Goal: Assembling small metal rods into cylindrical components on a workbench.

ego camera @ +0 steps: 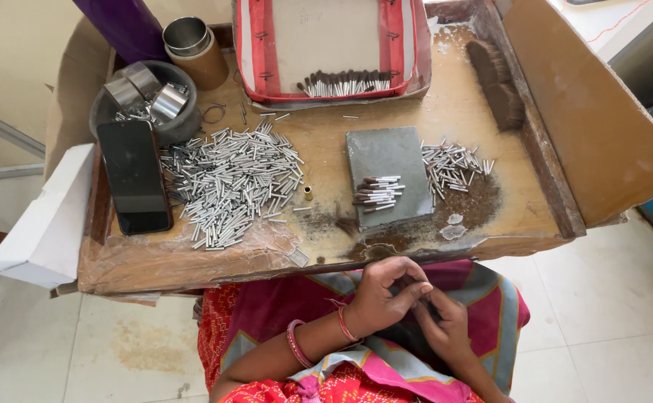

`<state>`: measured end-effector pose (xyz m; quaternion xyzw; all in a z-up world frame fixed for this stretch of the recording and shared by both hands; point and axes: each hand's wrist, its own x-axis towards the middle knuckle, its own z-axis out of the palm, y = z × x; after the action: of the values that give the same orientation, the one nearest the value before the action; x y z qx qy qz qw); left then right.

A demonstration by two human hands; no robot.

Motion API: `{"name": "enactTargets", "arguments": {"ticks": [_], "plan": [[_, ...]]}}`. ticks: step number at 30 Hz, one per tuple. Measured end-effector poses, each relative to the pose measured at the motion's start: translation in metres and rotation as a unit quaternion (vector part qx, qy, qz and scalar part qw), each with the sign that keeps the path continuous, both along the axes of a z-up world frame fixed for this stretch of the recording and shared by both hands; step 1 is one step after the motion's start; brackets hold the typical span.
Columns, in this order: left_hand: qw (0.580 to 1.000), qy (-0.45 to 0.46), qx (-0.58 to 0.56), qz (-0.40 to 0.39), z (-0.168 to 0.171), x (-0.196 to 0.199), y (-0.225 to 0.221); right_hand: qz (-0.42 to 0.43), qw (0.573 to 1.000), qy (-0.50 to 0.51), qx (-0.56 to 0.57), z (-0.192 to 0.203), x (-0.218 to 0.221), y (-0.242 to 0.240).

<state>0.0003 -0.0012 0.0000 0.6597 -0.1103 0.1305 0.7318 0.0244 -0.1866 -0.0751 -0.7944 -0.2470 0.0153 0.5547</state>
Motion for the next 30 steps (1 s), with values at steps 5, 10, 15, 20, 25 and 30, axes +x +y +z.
{"name": "enactTargets", "arguments": {"ticks": [5, 10, 15, 20, 25, 30], "plan": [[0.998, -0.020, 0.043, 0.027, 0.000, 0.001, 0.001, -0.003, 1.000, 0.009, 0.017, -0.005, 0.001, 0.001], [0.998, -0.021, 0.047, 0.022, 0.003, 0.001, 0.001, 0.003, 1.000, -0.005, 0.020, -0.013, 0.003, -0.002], [0.995, -0.053, 0.071, 0.039, 0.000, 0.002, 0.001, -0.006, 1.000, 0.015, 0.003, -0.017, 0.003, -0.002], [0.996, -0.052, 0.068, 0.030, -0.001, 0.001, 0.002, 0.003, 1.000, 0.022, 0.003, -0.017, 0.004, -0.002], [0.996, -0.056, 0.070, 0.025, -0.003, 0.002, 0.002, 0.013, 1.000, 0.005, 0.010, -0.023, 0.006, -0.002], [0.996, -0.053, 0.071, 0.017, -0.005, 0.002, 0.002, 0.010, 0.999, 0.039, 0.011, -0.031, 0.007, -0.003]]}}
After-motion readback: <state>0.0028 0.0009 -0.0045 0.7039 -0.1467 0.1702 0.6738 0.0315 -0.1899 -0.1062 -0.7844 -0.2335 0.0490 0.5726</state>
